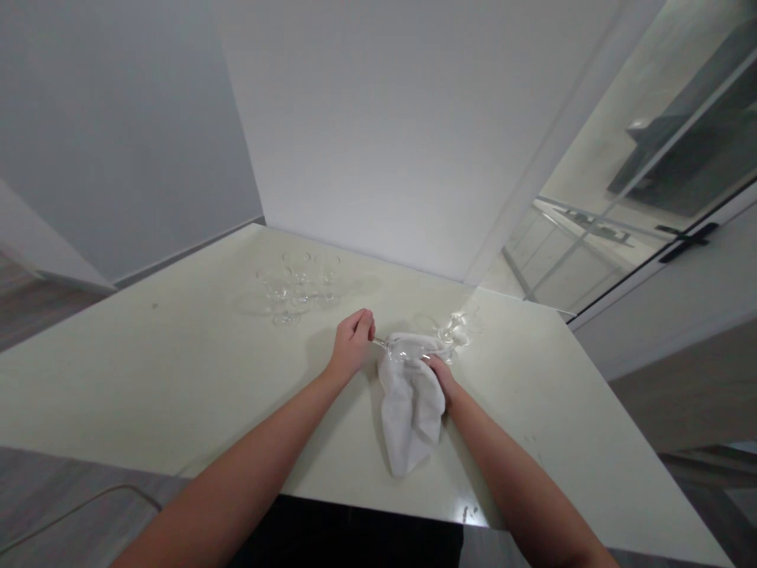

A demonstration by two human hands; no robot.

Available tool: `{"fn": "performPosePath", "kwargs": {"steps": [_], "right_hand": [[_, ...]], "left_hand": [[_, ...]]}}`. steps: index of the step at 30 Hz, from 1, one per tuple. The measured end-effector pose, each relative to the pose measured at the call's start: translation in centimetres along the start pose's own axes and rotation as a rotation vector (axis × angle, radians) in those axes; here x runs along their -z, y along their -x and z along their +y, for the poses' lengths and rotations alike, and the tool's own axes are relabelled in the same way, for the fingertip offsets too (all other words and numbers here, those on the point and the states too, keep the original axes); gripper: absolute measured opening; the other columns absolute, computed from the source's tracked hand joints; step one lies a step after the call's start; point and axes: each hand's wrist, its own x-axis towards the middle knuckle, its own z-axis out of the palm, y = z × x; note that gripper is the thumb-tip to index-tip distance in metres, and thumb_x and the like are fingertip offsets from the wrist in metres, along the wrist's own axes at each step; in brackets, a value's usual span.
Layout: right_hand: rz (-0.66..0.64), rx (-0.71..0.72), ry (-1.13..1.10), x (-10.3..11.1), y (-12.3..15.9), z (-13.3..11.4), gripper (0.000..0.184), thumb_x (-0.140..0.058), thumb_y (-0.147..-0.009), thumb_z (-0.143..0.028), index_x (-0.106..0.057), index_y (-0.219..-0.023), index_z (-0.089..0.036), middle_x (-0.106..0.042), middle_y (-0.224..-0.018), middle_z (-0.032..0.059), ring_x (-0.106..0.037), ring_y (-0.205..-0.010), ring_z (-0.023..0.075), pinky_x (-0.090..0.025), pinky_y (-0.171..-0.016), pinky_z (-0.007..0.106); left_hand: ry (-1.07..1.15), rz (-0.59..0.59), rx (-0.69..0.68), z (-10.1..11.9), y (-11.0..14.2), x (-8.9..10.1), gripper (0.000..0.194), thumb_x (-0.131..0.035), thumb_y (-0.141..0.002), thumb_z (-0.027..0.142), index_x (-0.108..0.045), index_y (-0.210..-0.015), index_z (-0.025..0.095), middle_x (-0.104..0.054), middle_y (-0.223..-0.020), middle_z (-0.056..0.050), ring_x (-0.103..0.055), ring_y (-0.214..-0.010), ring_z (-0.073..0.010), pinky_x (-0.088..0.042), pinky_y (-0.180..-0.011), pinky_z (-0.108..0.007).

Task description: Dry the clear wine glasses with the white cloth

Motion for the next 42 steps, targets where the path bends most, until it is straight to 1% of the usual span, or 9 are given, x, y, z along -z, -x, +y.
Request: {"fn": "performPosePath", "kwargs": {"steps": [4,8,11,14,19,22,28,35,42], "right_hand": [[0.056,0.017,-0.051,-0.3,-0.1,-0.1,0.015,-0.055,-0.055,-0.036,-0.054,-0.053,-0.021,-0.055,-0.050,-0.0029,-0.050,-0.052,0.0154,-0.045,-0.055,0.029],[0.019,0.006,-0.031,0.0,-0.1,0.7,0.017,-0.063,-0.054,-0.030,-0.063,-0.068,-0.021,-0.064,-0.060,-0.0024,-0.058,-0.059,0.0181,-0.049,-0.060,0.031],[-0.070,0.007,0.002,0.4,-0.3,1.6,0.033,-0.074,-0.055,-0.029,-0.068,-0.087,-0.021,-0.073,-0.080,0.0007,-0.066,-0.076,0.0222,-0.053,-0.076,0.035],[-0.163,0.082,0.004,0.8,-0.7,2.1,0.043,-0.081,-0.058,-0.031,-0.068,-0.098,-0.022,-0.074,-0.095,0.0031,-0.068,-0.089,0.0236,-0.051,-0.090,0.040],[-0.254,0.135,-0.018,1.2,-1.3,2.5,0.045,-0.082,-0.062,-0.035,-0.068,-0.104,-0.023,-0.073,-0.103,0.0045,-0.067,-0.095,0.0241,-0.050,-0.094,0.042],[-0.258,0.159,-0.028,1.5,-1.6,2.7,0.046,-0.082,-0.063,-0.036,-0.068,-0.105,-0.023,-0.073,-0.101,0.0045,-0.067,-0.097,0.0239,-0.049,-0.095,0.041],[-0.268,0.147,0.027,1.2,-1.5,2.3,0.046,-0.082,-0.061,-0.041,-0.068,-0.100,-0.022,-0.073,-0.099,0.0054,-0.065,-0.100,0.0247,-0.049,-0.094,0.041],[-0.211,0.173,0.007,1.0,-1.5,2.0,0.040,-0.081,-0.061,-0.039,-0.070,-0.095,-0.022,-0.074,-0.093,0.0042,-0.067,-0.091,0.0233,-0.050,-0.090,0.039],[-0.176,0.181,0.017,1.2,-1.5,2.1,0.035,-0.081,-0.061,-0.034,-0.070,-0.092,-0.022,-0.074,-0.088,0.0020,-0.067,-0.089,0.0208,-0.048,-0.091,0.036]], "left_hand": [[0.182,0.111,0.117,-0.2,-0.3,0.0,0.037,-0.043,-0.088,0.039,-0.043,-0.057,0.019,-0.041,-0.050,0.004,-0.037,-0.043,-0.0084,-0.029,-0.041,-0.021],[0.244,0.148,0.214,-0.1,-0.4,-0.1,0.036,-0.041,-0.087,0.040,-0.042,-0.058,0.020,-0.039,-0.051,0.005,-0.033,-0.039,-0.0079,-0.028,-0.038,-0.022],[0.101,0.050,0.122,-0.1,-0.2,-0.2,0.039,-0.040,-0.089,0.042,-0.043,-0.057,0.019,-0.039,-0.051,0.004,-0.037,-0.044,-0.0089,-0.030,-0.042,-0.022],[-0.033,-0.106,0.029,0.0,0.2,-0.4,0.040,-0.040,-0.090,0.044,-0.044,-0.059,0.019,-0.041,-0.052,0.004,-0.040,-0.049,-0.0100,-0.032,-0.048,-0.023],[-0.054,-0.360,0.096,0.0,0.7,-0.8,0.037,-0.048,-0.087,0.049,-0.043,-0.065,0.019,-0.045,-0.053,0.005,-0.043,-0.049,-0.0099,-0.033,-0.049,-0.022],[-0.105,-0.410,0.080,-0.1,0.7,-0.8,0.036,-0.055,-0.083,0.048,-0.042,-0.066,0.019,-0.044,-0.052,0.006,-0.042,-0.050,-0.0096,-0.032,-0.049,-0.021],[-0.152,-0.526,-0.042,0.0,0.6,-0.2,0.036,-0.054,-0.085,0.049,-0.046,-0.068,0.018,-0.045,-0.059,0.005,-0.042,-0.057,-0.0099,-0.033,-0.054,-0.022],[-0.109,-0.688,-0.074,0.5,1.4,-0.3,0.027,-0.059,-0.083,0.042,-0.058,-0.080,0.015,-0.056,-0.068,0.001,-0.050,-0.063,-0.0122,-0.038,-0.055,-0.022],[-0.288,-0.705,-0.224,1.0,1.6,-0.2,0.022,-0.057,-0.083,0.036,-0.061,-0.074,0.016,-0.058,-0.065,0.001,-0.051,-0.060,-0.0118,-0.036,-0.056,-0.022]]}}
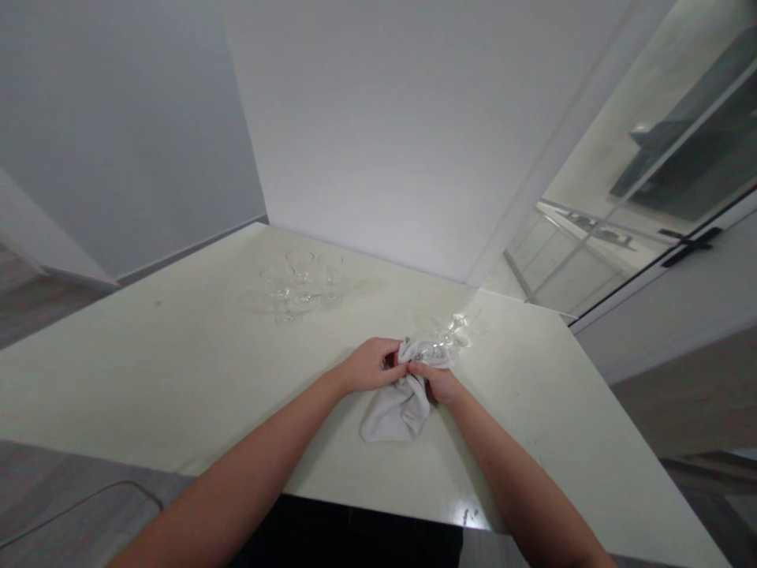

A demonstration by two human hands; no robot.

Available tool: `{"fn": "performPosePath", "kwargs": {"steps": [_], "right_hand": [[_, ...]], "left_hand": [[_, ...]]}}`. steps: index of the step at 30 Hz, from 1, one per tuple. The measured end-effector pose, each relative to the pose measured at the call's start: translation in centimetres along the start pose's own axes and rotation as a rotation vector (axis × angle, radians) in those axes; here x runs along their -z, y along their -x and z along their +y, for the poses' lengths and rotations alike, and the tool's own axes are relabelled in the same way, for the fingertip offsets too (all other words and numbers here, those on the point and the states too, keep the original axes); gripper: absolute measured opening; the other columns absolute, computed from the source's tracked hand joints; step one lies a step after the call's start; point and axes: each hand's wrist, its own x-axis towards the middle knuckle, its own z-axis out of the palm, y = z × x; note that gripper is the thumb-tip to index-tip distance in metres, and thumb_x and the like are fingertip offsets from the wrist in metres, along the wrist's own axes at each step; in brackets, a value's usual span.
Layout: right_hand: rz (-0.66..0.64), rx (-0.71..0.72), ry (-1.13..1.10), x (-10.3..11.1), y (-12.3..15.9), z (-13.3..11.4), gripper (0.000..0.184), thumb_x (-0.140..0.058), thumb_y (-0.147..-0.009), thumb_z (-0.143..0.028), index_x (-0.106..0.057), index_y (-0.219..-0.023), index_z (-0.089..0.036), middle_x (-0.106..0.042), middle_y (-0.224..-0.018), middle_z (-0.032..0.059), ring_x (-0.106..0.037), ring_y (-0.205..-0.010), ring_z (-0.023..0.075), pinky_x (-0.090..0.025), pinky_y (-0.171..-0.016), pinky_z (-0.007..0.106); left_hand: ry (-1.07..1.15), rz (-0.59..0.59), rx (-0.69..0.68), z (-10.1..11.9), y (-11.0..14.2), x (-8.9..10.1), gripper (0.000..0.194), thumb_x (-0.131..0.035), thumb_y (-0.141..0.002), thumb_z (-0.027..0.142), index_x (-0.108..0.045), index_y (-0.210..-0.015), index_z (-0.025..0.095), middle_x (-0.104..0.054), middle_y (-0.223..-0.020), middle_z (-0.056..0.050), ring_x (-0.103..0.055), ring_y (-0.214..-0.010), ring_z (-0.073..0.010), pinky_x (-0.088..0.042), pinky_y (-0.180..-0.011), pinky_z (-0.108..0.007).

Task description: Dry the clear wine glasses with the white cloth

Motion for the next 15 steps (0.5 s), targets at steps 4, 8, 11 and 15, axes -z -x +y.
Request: {"fn": "performPosePath", "kwargs": {"steps": [4,8,11,15], "right_hand": [[0.054,-0.051,-0.064,-0.7,0.1,-0.6,0.033,-0.080,-0.061,-0.036,-0.070,-0.089,-0.020,-0.074,-0.083,0.0010,-0.068,-0.082,0.0207,-0.050,-0.084,0.034],[0.013,-0.207,-0.071,-1.3,0.4,-1.4,0.030,-0.077,-0.062,-0.039,-0.069,-0.081,-0.017,-0.072,-0.072,0.0021,-0.068,-0.072,0.0207,-0.050,-0.076,0.033],[-0.022,-0.215,-0.054,-1.2,0.6,-1.5,0.029,-0.078,-0.061,-0.034,-0.069,-0.082,-0.016,-0.072,-0.073,0.0017,-0.066,-0.070,0.0192,-0.050,-0.073,0.031],[-0.039,-0.238,0.029,-0.6,0.8,-1.3,0.031,-0.079,-0.060,-0.034,-0.069,-0.084,-0.017,-0.071,-0.076,0.0017,-0.064,-0.067,0.0165,-0.048,-0.067,0.028]], "left_hand": [[-0.078,0.163,-0.060,-0.3,0.2,0.7,0.031,-0.055,-0.084,0.040,-0.055,-0.063,0.017,-0.055,-0.060,0.001,-0.050,-0.057,-0.0109,-0.037,-0.058,-0.023],[-0.017,0.373,-0.034,-0.3,0.2,0.9,0.027,-0.056,-0.083,0.041,-0.054,-0.070,0.018,-0.057,-0.067,0.000,-0.052,-0.062,-0.0115,-0.041,-0.060,-0.023],[0.093,0.419,-0.015,-0.1,0.0,0.5,0.026,-0.062,-0.080,0.042,-0.052,-0.084,0.018,-0.058,-0.080,-0.002,-0.056,-0.074,-0.0129,-0.043,-0.061,-0.022],[0.213,0.381,0.033,-0.2,-0.3,0.1,0.042,-0.070,-0.075,0.045,-0.047,-0.099,0.020,-0.058,-0.088,-0.002,-0.057,-0.077,-0.0132,-0.043,-0.061,-0.021]]}}
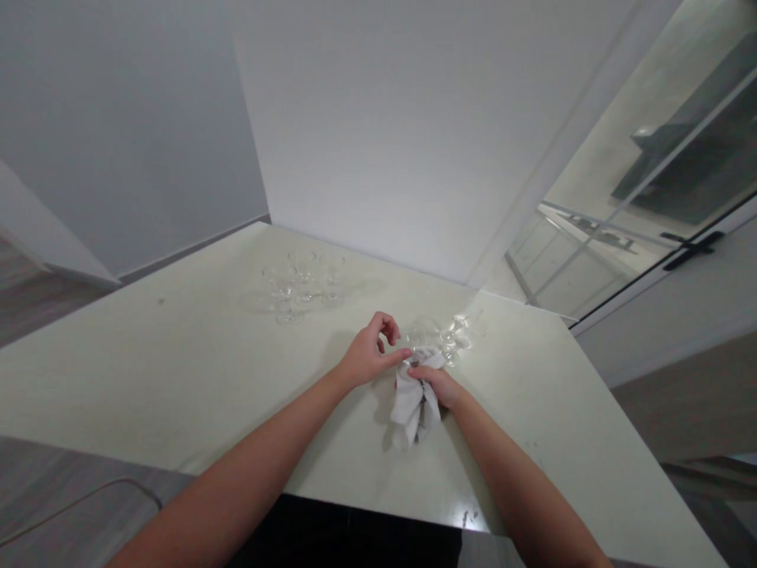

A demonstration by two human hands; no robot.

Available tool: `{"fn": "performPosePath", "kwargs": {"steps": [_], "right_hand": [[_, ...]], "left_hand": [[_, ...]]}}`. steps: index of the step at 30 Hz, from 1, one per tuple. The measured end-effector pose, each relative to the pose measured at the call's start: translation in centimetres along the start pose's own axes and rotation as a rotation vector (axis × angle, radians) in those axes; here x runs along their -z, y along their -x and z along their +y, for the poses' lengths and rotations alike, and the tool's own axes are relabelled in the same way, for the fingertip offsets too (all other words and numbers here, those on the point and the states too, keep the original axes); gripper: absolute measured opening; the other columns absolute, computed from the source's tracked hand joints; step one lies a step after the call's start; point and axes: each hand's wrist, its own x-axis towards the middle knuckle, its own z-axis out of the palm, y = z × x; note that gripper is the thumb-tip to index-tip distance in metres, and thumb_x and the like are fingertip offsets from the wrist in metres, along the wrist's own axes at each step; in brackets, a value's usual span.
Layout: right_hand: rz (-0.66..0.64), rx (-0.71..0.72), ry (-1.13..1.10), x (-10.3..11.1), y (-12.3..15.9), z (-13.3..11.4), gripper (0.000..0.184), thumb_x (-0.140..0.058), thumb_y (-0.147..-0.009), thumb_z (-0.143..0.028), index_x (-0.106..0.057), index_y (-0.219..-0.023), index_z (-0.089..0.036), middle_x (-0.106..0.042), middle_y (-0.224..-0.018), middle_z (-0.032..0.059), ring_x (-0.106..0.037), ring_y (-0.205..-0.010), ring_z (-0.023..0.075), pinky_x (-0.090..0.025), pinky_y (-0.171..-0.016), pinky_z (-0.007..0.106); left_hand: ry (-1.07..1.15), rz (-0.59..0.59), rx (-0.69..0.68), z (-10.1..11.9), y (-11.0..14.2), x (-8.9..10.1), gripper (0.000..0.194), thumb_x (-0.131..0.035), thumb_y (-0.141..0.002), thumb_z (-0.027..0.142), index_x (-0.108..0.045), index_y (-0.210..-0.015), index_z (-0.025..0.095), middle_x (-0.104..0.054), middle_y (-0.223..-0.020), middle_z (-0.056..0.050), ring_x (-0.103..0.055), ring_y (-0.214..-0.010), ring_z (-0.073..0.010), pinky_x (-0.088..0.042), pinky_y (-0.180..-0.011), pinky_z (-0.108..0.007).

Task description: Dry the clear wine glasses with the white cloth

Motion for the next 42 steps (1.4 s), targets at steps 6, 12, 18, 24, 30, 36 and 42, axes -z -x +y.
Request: {"fn": "performPosePath", "kwargs": {"steps": [6,12,18,24,30,36,42], "right_hand": [[-0.041,0.098,0.227,-0.2,0.4,-0.3,0.034,-0.081,-0.063,-0.038,-0.070,-0.090,-0.020,-0.071,-0.087,0.0007,-0.063,-0.078,0.0154,-0.049,-0.080,0.030],[-0.043,0.178,0.291,-0.4,0.3,-0.5,0.037,-0.079,-0.066,-0.041,-0.071,-0.098,-0.022,-0.071,-0.099,0.0040,-0.063,-0.098,0.0212,-0.045,-0.096,0.037],[-0.030,0.162,0.284,-0.2,0.2,-0.2,0.039,-0.079,-0.065,-0.041,-0.071,-0.099,-0.023,-0.071,-0.104,0.0051,-0.063,-0.099,0.0226,-0.044,-0.099,0.041],[-0.036,0.162,0.280,-0.4,0.2,-0.4,0.036,-0.078,-0.066,-0.039,-0.071,-0.098,-0.023,-0.071,-0.105,0.0049,-0.063,-0.101,0.0235,-0.043,-0.100,0.041],[-0.046,0.152,0.288,-0.2,0.3,-0.4,0.034,-0.079,-0.066,-0.039,-0.071,-0.094,-0.022,-0.072,-0.102,0.0046,-0.063,-0.099,0.0220,-0.044,-0.098,0.038],[0.053,0.112,-0.016,-0.2,-0.7,0.4,0.040,-0.079,-0.066,-0.044,-0.068,-0.096,-0.020,-0.073,-0.092,0.0032,-0.067,-0.087,0.0202,-0.050,-0.088,0.036],[0.190,0.061,-0.177,-0.9,-1.5,0.4,0.043,-0.081,-0.060,-0.047,-0.066,-0.087,-0.018,-0.073,-0.079,0.0011,-0.068,-0.078,0.0198,-0.052,-0.082,0.034]], "left_hand": [[-0.084,-0.261,0.032,-0.6,0.1,-0.2,0.039,-0.057,-0.084,0.051,-0.055,-0.105,0.019,-0.063,-0.085,-0.002,-0.056,-0.071,-0.0140,-0.043,-0.064,-0.024],[-0.152,-0.246,0.013,-0.4,0.2,-0.1,0.039,-0.059,-0.082,0.051,-0.057,-0.105,0.019,-0.065,-0.087,-0.003,-0.056,-0.071,-0.0152,-0.041,-0.062,-0.024],[-0.197,-0.263,0.014,-0.3,0.3,0.0,0.040,-0.056,-0.083,0.052,-0.056,-0.107,0.020,-0.066,-0.084,-0.002,-0.057,-0.070,-0.0162,-0.042,-0.066,-0.027],[-0.175,-0.250,-0.006,-0.5,0.3,-0.1,0.037,-0.058,-0.083,0.049,-0.057,-0.106,0.021,-0.067,-0.085,-0.002,-0.060,-0.073,-0.0168,-0.043,-0.068,-0.027],[-0.229,-0.164,-0.042,-0.3,0.3,-0.1,0.033,-0.061,-0.079,0.048,-0.058,-0.094,0.019,-0.063,-0.076,0.000,-0.054,-0.062,-0.0132,-0.040,-0.060,-0.024],[-0.092,0.056,-0.052,-0.4,0.2,0.7,0.032,-0.059,-0.078,0.046,-0.056,-0.090,0.017,-0.061,-0.071,-0.001,-0.053,-0.059,-0.0116,-0.043,-0.059,-0.024],[0.202,0.219,-0.126,-0.7,0.3,0.7,0.050,-0.060,-0.076,0.061,-0.053,-0.095,0.015,-0.055,-0.074,-0.001,-0.052,-0.061,-0.0106,-0.045,-0.056,-0.022]]}}
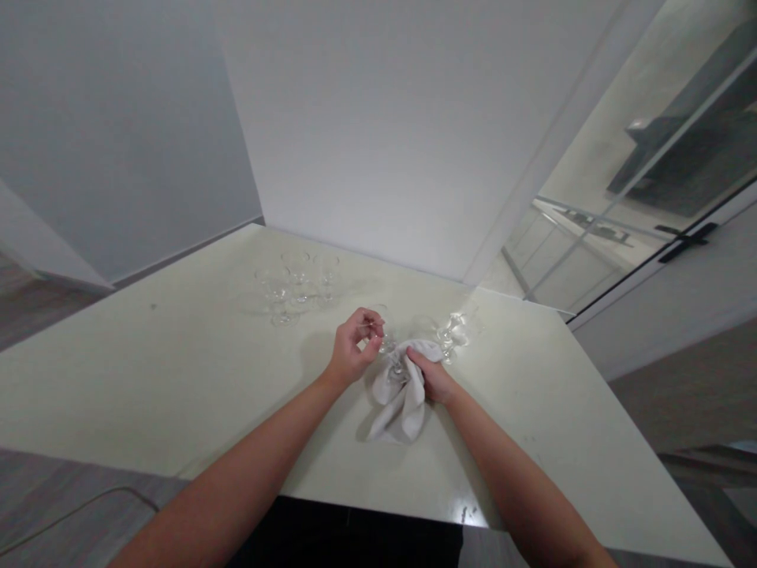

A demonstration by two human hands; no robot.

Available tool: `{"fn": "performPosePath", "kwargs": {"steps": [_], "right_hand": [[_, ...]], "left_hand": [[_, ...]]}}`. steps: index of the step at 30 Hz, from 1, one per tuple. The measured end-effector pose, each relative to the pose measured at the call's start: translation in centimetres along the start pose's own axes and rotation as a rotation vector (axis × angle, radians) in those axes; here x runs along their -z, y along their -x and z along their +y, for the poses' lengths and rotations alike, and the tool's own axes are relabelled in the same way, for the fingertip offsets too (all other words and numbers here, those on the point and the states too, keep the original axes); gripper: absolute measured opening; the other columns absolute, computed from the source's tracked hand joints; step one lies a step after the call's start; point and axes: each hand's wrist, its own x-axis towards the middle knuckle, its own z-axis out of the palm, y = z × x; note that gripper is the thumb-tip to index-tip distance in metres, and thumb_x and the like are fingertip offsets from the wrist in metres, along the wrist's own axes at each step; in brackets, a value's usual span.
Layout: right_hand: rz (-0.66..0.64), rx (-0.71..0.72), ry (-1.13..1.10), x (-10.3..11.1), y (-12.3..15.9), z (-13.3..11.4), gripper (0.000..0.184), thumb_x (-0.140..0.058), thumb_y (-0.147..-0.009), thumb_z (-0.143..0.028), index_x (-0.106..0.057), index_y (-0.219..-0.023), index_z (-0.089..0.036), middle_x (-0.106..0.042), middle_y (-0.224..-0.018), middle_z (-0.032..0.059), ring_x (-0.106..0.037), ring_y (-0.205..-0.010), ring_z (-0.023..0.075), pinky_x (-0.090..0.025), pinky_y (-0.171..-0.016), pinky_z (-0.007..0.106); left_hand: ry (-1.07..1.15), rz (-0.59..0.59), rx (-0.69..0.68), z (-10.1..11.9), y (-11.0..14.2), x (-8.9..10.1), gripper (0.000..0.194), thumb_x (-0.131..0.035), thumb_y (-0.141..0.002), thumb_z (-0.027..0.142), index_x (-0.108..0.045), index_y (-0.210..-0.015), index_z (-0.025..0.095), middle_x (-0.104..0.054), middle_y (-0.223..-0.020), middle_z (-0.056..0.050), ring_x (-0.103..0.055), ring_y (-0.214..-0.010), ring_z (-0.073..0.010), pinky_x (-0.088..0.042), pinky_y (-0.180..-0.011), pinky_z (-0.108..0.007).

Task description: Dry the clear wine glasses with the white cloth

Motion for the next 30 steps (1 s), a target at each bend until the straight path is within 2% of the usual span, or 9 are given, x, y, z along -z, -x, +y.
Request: {"fn": "performPosePath", "kwargs": {"steps": [3,7,10,14,19,21,26,30], "right_hand": [[0.030,0.021,0.001,-0.1,-0.1,-0.1,0.041,-0.082,-0.058,-0.045,-0.067,-0.085,-0.018,-0.073,-0.078,-0.0002,-0.068,-0.074,0.0181,-0.052,-0.079,0.032],[0.043,0.030,0.054,0.1,0.1,-0.3,0.039,-0.082,-0.059,-0.044,-0.068,-0.086,-0.018,-0.073,-0.081,-0.0005,-0.066,-0.073,0.0161,-0.052,-0.078,0.030],[-0.039,-0.012,0.176,0.3,0.8,-0.7,0.037,-0.083,-0.057,-0.039,-0.068,-0.084,-0.018,-0.073,-0.083,0.0004,-0.065,-0.074,0.0161,-0.051,-0.079,0.031],[-0.175,-0.100,0.276,0.6,2.0,-1.5,0.037,-0.086,-0.053,-0.031,-0.069,-0.083,-0.017,-0.072,-0.081,0.0001,-0.064,-0.072,0.0148,-0.051,-0.077,0.029],[-0.355,-0.395,0.387,1.2,3.3,-2.3,0.041,-0.088,-0.046,-0.033,-0.069,-0.077,-0.014,-0.070,-0.072,0.0000,-0.062,-0.062,0.0140,-0.050,-0.064,0.028],[-0.428,-0.464,0.433,1.3,3.5,-2.4,0.043,-0.089,-0.044,-0.033,-0.069,-0.076,-0.013,-0.070,-0.071,-0.0001,-0.062,-0.062,0.0135,-0.050,-0.063,0.026],[-0.503,-0.446,0.431,1.3,3.5,-2.2,0.044,-0.089,-0.046,-0.034,-0.070,-0.080,-0.013,-0.070,-0.074,-0.0004,-0.062,-0.064,0.0121,-0.051,-0.067,0.026],[-0.462,-0.392,0.405,1.3,3.1,-1.9,0.046,-0.089,-0.046,-0.034,-0.069,-0.082,-0.014,-0.070,-0.075,-0.0006,-0.061,-0.066,0.0126,-0.051,-0.071,0.027]], "left_hand": [[0.121,0.024,-0.022,0.0,0.1,-0.1,0.054,-0.063,-0.074,0.063,-0.053,-0.098,0.016,-0.054,-0.078,-0.001,-0.051,-0.061,-0.0096,-0.045,-0.051,-0.020],[0.156,0.061,-0.030,0.0,0.0,-0.1,0.053,-0.067,-0.074,0.059,-0.053,-0.103,0.017,-0.051,-0.083,-0.001,-0.052,-0.064,-0.0093,-0.049,-0.051,-0.019],[0.152,0.092,-0.004,0.1,-0.3,0.0,0.050,-0.071,-0.073,0.052,-0.053,-0.106,0.018,-0.050,-0.087,-0.001,-0.053,-0.064,-0.0081,-0.051,-0.053,-0.019],[0.140,0.018,0.104,0.1,-0.7,0.0,0.044,-0.068,-0.077,0.048,-0.052,-0.105,0.018,-0.051,-0.086,0.001,-0.053,-0.061,-0.0069,-0.052,-0.052,-0.020],[0.017,-0.028,0.150,0.5,-0.7,-0.3,0.040,-0.068,-0.078,0.044,-0.052,-0.104,0.018,-0.052,-0.081,0.002,-0.053,-0.061,-0.0067,-0.049,-0.053,-0.018],[-0.081,-0.053,0.153,0.8,-0.6,-0.6,0.040,-0.070,-0.076,0.041,-0.053,-0.103,0.018,-0.053,-0.082,0.002,-0.054,-0.063,-0.0067,-0.049,-0.055,-0.018],[-0.208,-0.184,0.165,1.1,-0.1,-1.2,0.045,-0.072,-0.074,0.044,-0.054,-0.105,0.018,-0.055,-0.084,0.000,-0.056,-0.067,-0.0085,-0.049,-0.056,-0.019],[-0.252,-0.246,0.186,0.3,0.1,-1.6,0.053,-0.075,-0.071,0.048,-0.054,-0.110,0.018,-0.056,-0.089,-0.001,-0.056,-0.069,-0.0095,-0.050,-0.057,-0.020]]}}
